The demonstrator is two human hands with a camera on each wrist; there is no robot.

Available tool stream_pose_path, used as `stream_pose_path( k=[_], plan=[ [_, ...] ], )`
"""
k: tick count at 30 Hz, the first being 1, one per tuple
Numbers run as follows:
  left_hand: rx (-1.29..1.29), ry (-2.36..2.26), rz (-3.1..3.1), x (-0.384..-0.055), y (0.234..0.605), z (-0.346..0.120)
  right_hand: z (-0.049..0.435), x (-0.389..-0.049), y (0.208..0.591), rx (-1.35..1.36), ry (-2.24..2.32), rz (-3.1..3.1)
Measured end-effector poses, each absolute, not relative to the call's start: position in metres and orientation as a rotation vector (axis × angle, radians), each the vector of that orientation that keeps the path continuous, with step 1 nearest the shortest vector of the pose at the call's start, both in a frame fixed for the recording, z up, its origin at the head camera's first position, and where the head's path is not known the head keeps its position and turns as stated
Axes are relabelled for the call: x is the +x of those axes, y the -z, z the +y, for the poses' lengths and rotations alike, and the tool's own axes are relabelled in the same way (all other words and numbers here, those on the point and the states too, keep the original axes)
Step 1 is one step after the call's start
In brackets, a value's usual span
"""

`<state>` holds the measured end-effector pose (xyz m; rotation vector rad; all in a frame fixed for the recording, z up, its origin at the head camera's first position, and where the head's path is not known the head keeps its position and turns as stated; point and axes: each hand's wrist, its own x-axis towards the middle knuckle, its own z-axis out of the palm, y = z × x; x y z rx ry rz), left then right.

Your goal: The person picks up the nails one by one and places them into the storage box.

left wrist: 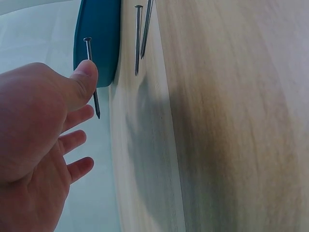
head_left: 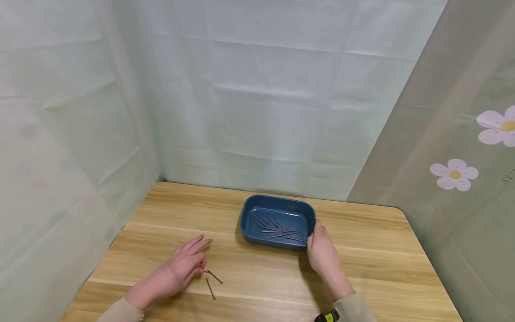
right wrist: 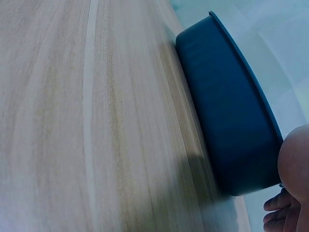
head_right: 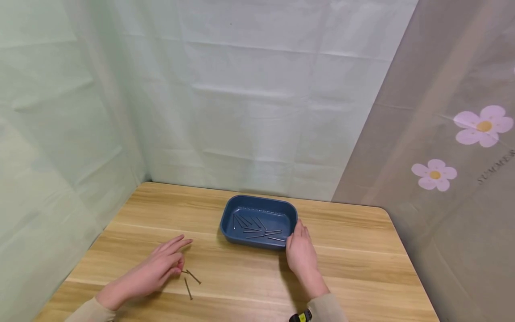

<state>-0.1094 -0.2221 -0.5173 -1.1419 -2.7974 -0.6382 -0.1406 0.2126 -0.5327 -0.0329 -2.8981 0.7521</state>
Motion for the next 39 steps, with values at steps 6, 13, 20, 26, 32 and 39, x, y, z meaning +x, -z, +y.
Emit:
stream_pose_path(
  k=[6,13,20,26,32,39],
  plan=[
    [-1.125,0.633,-2.821,-0.110,0.514,-0.221,0.213,-0.142,0.530,-0.039,-0.735,-2.902],
    [-1.164,0.589,-2.738,-0.107,0.516,-0.216,0.213,-0.134,0.535,-0.042,-0.750,-2.914],
    [-1.178,0.629,-2.707,-0.115,0.514,-0.207,0.215,-0.136,0.535,-0.032,-0.730,-2.890],
    [-1.193,0.606,-2.668,-0.118,0.512,-0.204,0.214,-0.139,0.533,-0.024,-0.739,-2.900],
    [-1.177,0.652,-2.676,-0.121,0.508,-0.196,0.214,-0.140,0.533,-0.027,-0.729,-2.893],
    [-1.157,0.607,-2.653,-0.125,0.502,-0.181,0.213,-0.139,0.534,-0.016,-0.727,-2.900]
  ],
)
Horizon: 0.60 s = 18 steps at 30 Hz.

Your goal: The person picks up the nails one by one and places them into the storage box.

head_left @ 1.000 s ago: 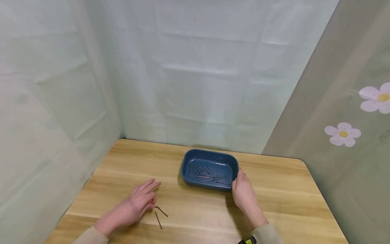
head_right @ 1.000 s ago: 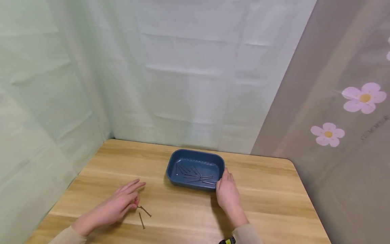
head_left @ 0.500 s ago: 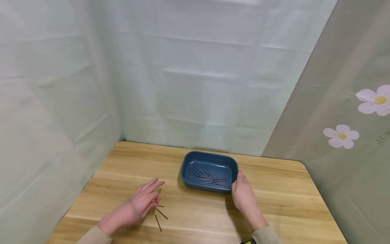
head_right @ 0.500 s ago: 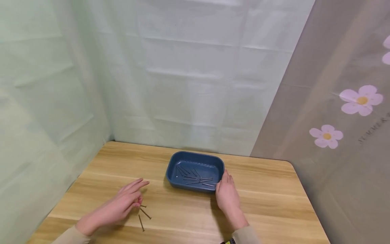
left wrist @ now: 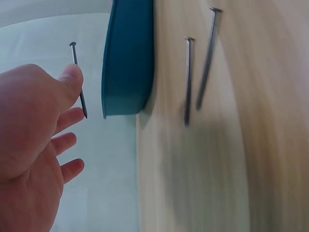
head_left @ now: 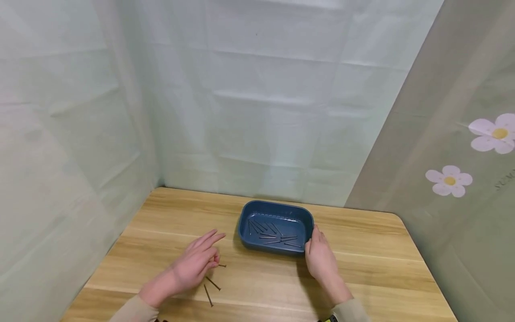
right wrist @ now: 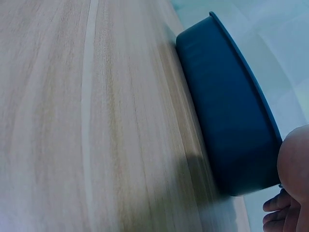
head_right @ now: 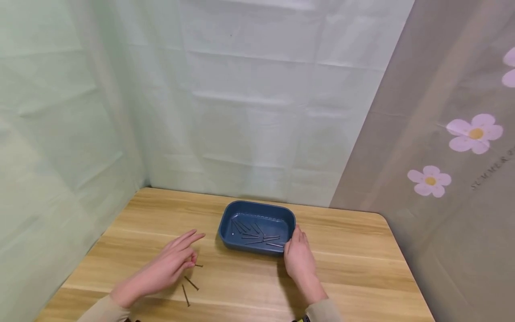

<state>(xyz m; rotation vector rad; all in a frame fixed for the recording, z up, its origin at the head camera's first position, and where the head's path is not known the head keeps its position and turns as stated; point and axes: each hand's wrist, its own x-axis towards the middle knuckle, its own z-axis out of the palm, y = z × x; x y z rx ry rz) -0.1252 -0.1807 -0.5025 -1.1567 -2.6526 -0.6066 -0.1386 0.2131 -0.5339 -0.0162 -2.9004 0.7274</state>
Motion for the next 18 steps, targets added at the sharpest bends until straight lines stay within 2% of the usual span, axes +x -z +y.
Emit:
stream_pose_path(
  k=[18],
  plan=[
    [-1.113,0.683,-2.772,-0.135,0.491,-0.145,0.213,-0.138,0.534,0.008,-0.715,-2.885]
  ],
)
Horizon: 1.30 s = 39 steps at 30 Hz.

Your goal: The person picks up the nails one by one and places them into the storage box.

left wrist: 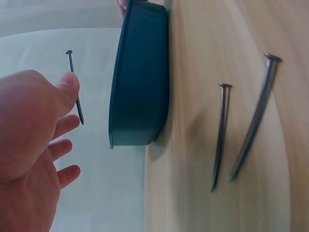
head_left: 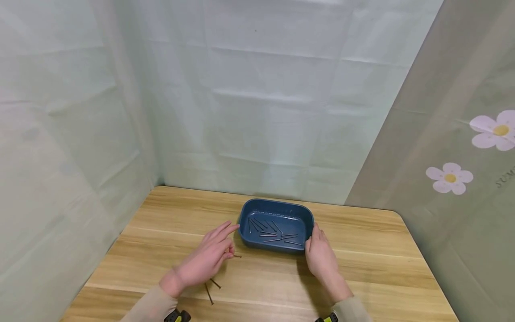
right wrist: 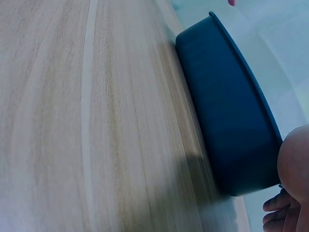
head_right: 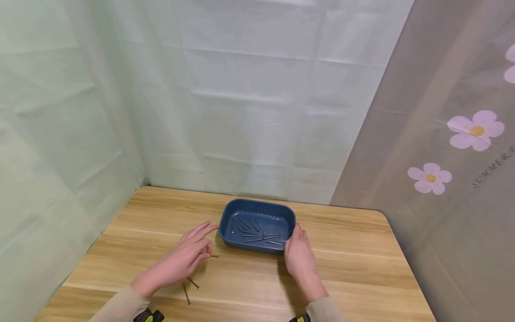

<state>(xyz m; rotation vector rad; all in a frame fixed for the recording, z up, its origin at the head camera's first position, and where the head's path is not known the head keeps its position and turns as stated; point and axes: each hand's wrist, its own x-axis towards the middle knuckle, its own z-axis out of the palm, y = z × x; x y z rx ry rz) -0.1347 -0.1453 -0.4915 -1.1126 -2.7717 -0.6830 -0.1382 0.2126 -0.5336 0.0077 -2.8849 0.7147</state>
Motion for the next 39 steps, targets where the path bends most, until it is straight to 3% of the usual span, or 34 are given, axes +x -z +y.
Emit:
stream_pose_path(
  k=[39],
  plan=[
    [-1.040,0.685,-2.734,-0.165,0.488,-0.065,0.214,-0.140,0.532,-0.011,-0.731,-2.897]
  ],
)
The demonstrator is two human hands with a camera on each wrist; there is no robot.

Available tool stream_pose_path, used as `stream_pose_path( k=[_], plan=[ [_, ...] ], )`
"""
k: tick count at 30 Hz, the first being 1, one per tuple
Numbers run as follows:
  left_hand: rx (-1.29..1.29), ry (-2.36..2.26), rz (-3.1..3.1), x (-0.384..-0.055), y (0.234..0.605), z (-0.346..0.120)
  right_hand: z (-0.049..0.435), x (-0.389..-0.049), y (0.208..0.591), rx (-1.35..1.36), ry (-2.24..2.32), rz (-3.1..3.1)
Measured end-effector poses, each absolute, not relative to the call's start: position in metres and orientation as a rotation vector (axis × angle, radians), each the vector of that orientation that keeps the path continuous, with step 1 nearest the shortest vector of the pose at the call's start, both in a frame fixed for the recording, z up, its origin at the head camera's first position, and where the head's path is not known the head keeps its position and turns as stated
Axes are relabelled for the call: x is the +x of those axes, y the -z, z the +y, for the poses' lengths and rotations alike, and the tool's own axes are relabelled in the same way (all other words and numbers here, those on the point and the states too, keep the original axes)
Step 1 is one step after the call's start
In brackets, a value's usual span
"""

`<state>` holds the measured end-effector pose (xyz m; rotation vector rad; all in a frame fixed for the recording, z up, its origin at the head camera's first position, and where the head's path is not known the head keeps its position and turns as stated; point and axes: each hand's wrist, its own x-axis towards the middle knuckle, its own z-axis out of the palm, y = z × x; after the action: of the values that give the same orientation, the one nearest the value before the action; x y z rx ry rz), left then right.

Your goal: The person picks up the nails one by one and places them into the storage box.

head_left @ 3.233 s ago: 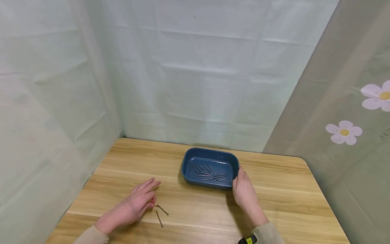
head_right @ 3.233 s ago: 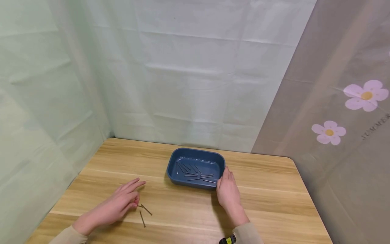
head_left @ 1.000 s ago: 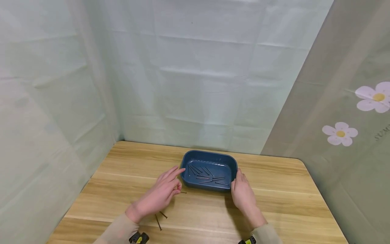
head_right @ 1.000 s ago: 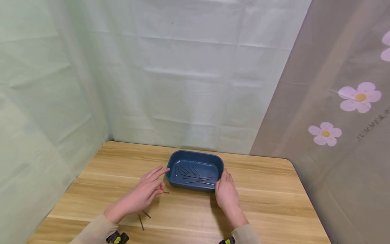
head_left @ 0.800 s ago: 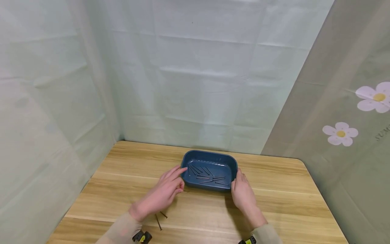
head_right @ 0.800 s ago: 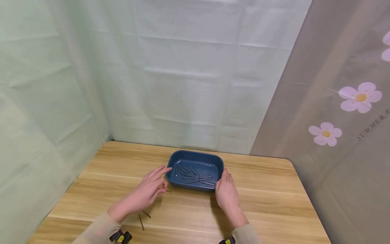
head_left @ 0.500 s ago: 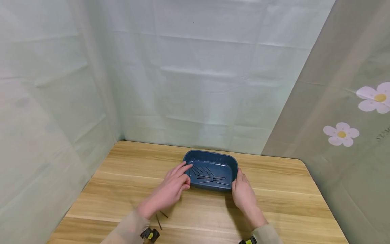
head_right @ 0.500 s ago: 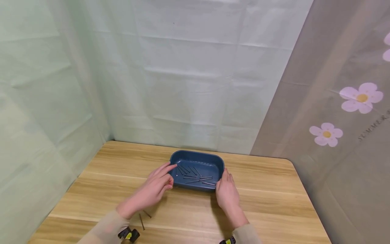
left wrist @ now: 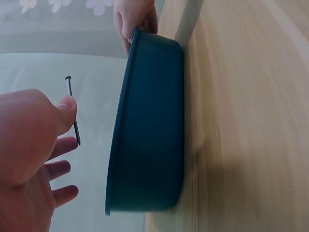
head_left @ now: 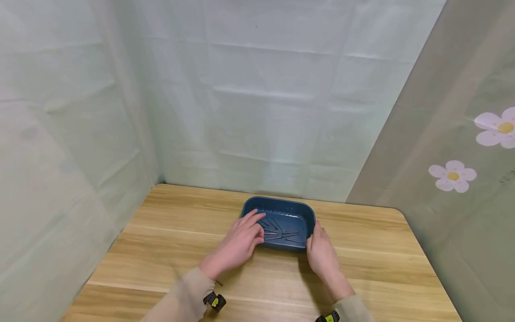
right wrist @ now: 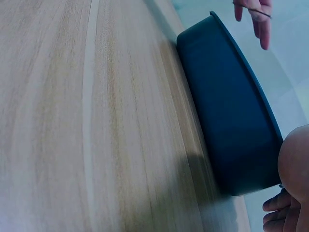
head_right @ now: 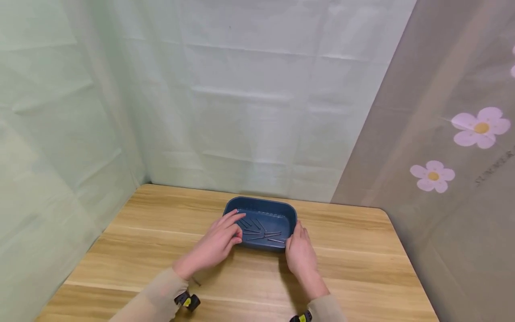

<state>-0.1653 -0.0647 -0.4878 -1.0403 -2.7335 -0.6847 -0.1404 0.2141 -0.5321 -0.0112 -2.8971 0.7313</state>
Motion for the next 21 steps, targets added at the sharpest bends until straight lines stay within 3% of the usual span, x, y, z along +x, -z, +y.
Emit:
stream_pose_path(
  k=[21],
  plan=[
    [-0.914,0.560,-2.903,-0.199,0.493,0.000,0.220,-0.137,0.534,-0.023,-0.728,-2.903]
  ],
)
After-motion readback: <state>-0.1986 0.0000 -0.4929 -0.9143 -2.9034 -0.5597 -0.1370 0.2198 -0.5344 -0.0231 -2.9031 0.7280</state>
